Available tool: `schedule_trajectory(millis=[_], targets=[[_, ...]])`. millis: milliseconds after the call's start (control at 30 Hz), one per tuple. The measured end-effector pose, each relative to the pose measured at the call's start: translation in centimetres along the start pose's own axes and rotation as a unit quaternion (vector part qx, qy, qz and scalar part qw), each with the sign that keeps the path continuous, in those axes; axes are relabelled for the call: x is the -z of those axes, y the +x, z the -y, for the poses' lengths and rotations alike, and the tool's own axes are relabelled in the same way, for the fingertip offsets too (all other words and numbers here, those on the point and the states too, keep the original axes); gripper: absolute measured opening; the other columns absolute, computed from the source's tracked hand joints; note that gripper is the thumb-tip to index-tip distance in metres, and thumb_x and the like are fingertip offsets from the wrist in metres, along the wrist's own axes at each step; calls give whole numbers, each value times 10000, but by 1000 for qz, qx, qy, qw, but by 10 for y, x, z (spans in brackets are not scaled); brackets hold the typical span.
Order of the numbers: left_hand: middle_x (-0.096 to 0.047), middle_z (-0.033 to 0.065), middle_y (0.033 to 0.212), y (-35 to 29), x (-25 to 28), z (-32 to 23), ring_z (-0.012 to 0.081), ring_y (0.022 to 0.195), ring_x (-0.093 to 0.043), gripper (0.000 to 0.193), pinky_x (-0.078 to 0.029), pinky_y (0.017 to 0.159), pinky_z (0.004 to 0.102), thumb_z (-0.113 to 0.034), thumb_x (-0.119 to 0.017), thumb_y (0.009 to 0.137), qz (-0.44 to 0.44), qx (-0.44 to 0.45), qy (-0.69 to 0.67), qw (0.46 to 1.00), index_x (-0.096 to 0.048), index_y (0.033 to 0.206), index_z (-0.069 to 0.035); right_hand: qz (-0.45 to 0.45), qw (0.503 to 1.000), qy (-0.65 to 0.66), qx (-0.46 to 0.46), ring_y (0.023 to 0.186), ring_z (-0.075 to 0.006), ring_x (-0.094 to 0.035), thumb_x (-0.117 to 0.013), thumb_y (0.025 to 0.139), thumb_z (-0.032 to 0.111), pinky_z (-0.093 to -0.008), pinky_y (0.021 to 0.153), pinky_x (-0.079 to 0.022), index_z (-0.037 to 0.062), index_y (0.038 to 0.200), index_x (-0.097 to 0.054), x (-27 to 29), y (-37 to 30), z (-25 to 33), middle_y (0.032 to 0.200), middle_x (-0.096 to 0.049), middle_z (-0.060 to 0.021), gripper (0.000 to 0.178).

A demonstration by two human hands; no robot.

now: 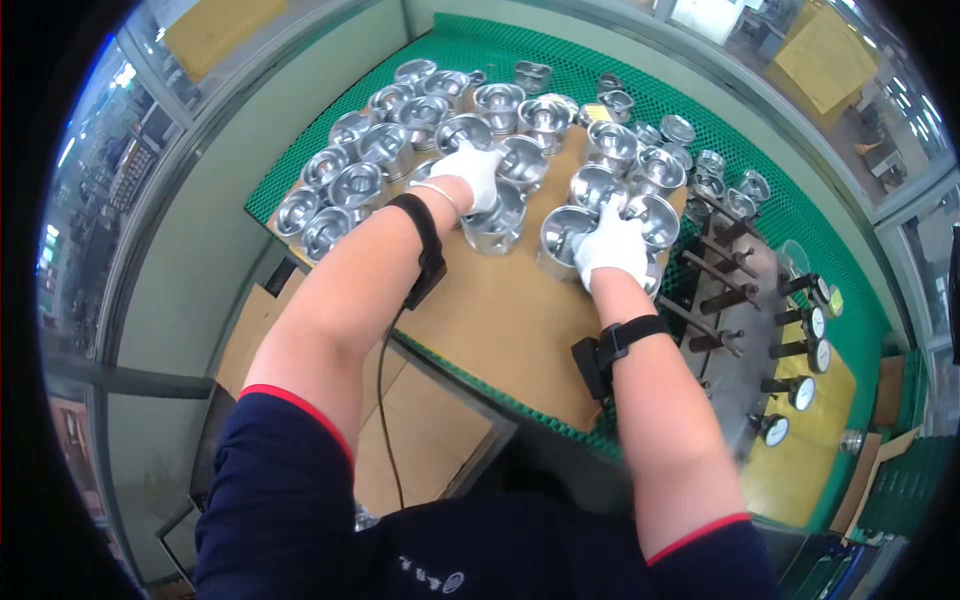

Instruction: Inspecting metal pistons using a row of dial gauges and sorting them into storage containers.

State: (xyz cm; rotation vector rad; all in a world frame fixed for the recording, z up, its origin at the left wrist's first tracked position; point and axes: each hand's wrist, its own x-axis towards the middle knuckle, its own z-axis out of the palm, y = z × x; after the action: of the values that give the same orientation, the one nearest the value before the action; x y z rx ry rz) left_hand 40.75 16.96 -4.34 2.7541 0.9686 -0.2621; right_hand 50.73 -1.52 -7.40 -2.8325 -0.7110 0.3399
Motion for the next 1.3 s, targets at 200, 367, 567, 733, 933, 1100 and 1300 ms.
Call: schedule_trajectory(millis=[200,367,567,733,933,1100,1300], targets=[[-398,260,1502,36,-17,7,405,1263,-553,636,-464,1053,459,-188,-590,852,-65,-22,-16,997,-459,1474,-214,25,999,22,-30,1301,-384,-511,-565,914,258,-452,1033,-473,155,1556,-296,13,4,7,1449,-428,-255,704],[-361,274,1523,-13,-21,4,431,1242,-549,724,-448,1065,471,-286,-691,826,-177,-82,-115,974,-416,1478,-135,1,999,16,-40,1342,-392,-483,-540,938,215,-454,1059,-464,124,1589,-182,3,22,13,1548,-313,-284,748],[-546,170,1370,-239,-71,74,371,1255,-536,515,-445,1053,426,-161,-705,850,-196,-121,-280,932,-522,1326,-94,-87,994,-8,63,1346,-387,-475,-705,826,426,-439,1116,-404,54,1492,-388,-13,18,18,1442,-478,-274,826],[-668,180,1143,-489,-199,177,374,1024,-648,386,-528,879,452,-181,-658,847,62,260,-132,955,-609,1219,-91,144,888,395,187,875,-206,-640,-700,864,217,-378,732,-532,126,1392,-505,-35,56,-26,1029,-659,-73,570],[-667,196,1207,-792,-367,219,363,1146,-622,454,-500,980,429,-229,-663,864,170,580,-256,754,-603,1281,-58,-177,840,128,497,1379,-309,-443,-633,935,113,-412,1191,-304,-6,1438,-449,-50,-70,38,1459,-494,-191,549],[-622,198,1309,-909,-451,262,340,1238,-577,564,-460,1054,417,-298,-665,873,152,698,-307,629,-530,1390,-118,111,746,-56,654,1324,-360,-501,-628,868,51,-449,1131,-385,98,1351,-564,-190,-361,141,1431,-515,-214,489],[-454,214,1476,-959,-521,351,392,1302,-510,709,-449,1063,455,-336,-650,886,64,738,-344,577,-361,1516,-187,321,513,-202,770,1251,-437,-530,-649,805,123,-497,1043,-460,182,1266,-622,-353,-565,205,1398,-527,-228,466]])
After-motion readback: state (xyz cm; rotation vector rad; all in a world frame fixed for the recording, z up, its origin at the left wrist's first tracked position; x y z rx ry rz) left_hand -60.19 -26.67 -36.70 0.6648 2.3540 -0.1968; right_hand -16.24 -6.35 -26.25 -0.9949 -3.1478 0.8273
